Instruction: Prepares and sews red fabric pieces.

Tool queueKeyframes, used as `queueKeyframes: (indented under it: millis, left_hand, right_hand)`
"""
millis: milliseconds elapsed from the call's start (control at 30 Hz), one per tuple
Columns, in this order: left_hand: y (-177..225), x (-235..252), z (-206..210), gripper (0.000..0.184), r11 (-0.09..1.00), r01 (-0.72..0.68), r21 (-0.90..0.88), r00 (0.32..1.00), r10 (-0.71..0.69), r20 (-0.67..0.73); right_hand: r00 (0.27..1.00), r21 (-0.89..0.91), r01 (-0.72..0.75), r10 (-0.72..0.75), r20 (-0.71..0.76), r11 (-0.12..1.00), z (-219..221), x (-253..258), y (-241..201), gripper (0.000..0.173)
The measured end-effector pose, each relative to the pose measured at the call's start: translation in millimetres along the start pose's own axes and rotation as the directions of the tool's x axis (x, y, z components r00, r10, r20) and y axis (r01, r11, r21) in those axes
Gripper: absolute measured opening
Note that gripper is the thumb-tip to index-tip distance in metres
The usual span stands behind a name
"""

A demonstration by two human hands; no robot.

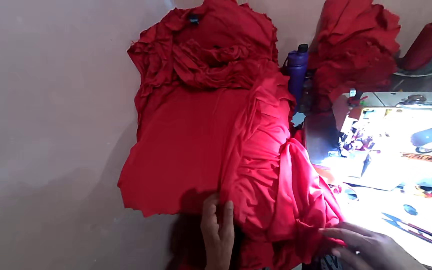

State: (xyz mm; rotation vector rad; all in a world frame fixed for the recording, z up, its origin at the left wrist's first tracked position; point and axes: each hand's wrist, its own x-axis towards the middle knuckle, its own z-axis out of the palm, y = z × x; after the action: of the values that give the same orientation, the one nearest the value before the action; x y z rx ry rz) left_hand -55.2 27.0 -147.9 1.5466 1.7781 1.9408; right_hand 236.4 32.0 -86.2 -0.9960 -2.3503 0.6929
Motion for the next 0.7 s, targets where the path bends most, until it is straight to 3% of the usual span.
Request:
queueKeyframes:
  millis: [67, 100, 167, 233, 300, 367, 433, 467, 567, 700]
  left_hand:
    - [19.3, -8.8, -7.0, 0.014, 0.954, 0.161, -0.255, 0.982, -0.13, 0.135]
    - [25.0, -12.0, -11.2, 0.013, 0.927, 0.191, -0.322, 0.97, -0.128, 0.205]
    - [33.0, -15.1, -16.9, 0.015, 0.931, 0.093, -0.353, 0.965, 0.003, 0.261]
    - [41.1, -14.0, -24.9, 0.028, 0.934, -0.059, -0.352, 0.952, 0.159, 0.262]
    - [47.7, -9.0, -35.2, 0.03, 0.916, -0.147, -0.373, 0.951, 0.235, 0.202]
    - [41.6, -4.2, -41.1, 0.028, 0.878, -0.096, -0.469, 0.947, 0.225, 0.229]
    - [27.0, -6.3, -31.9, 0.03, 0.82, 0.023, -0.572, 0.914, 0.215, 0.345]
    - [19.1, -11.5, -21.6, 0.034, 0.83, 0.011, -0.558, 0.906, 0.228, 0.357]
    - [1.3, -29.9, 8.4, 0.046, 0.895, -0.124, -0.428, 0.948, 0.234, 0.216]
    - [-9.8, -51.7, 27.1, 0.061, 0.931, -0.151, -0.333, 0.976, 0.193, 0.096]
  right_hand:
    - [0.988, 0.029, 0.147, -0.145, -0.059, 0.989, 3.6, 20.1, -15.4, 0.032]
    - [0.969, 0.059, 0.241, -0.236, -0.076, 0.969, 5.4, 34.0, -24.9, 0.037]
    - [0.908, 0.084, 0.418, -0.413, -0.067, 0.905, 11.4, 66.7, -44.1, 0.052]
    - [0.864, 0.038, 0.498, -0.5, 0.062, 0.866, 16.9, 94.4, -57.6, 0.064]
    - [0.835, -0.009, 0.534, -0.526, 0.163, 0.845, 20.3, 112.9, -65.4, 0.051]
    - [0.819, -0.109, 0.573, -0.563, 0.111, 0.812, 12.7, 124.1, -72.5, 0.023]
    - [0.8, -0.209, 0.584, -0.6, -0.015, 0.784, -13.5, 130.8, -85.1, 0.018]
    - [0.798, -0.219, 0.576, -0.599, -0.057, 0.788, -30.4, 131.4, -92.8, 0.017]
    - [0.79, -0.25, 0.552, -0.595, -0.151, 0.796, -65.4, 129.0, -112.7, 0.016]
    - [0.786, -0.273, 0.514, -0.574, -0.23, 0.813, -77.5, 139.3, -130.2, 0.016]
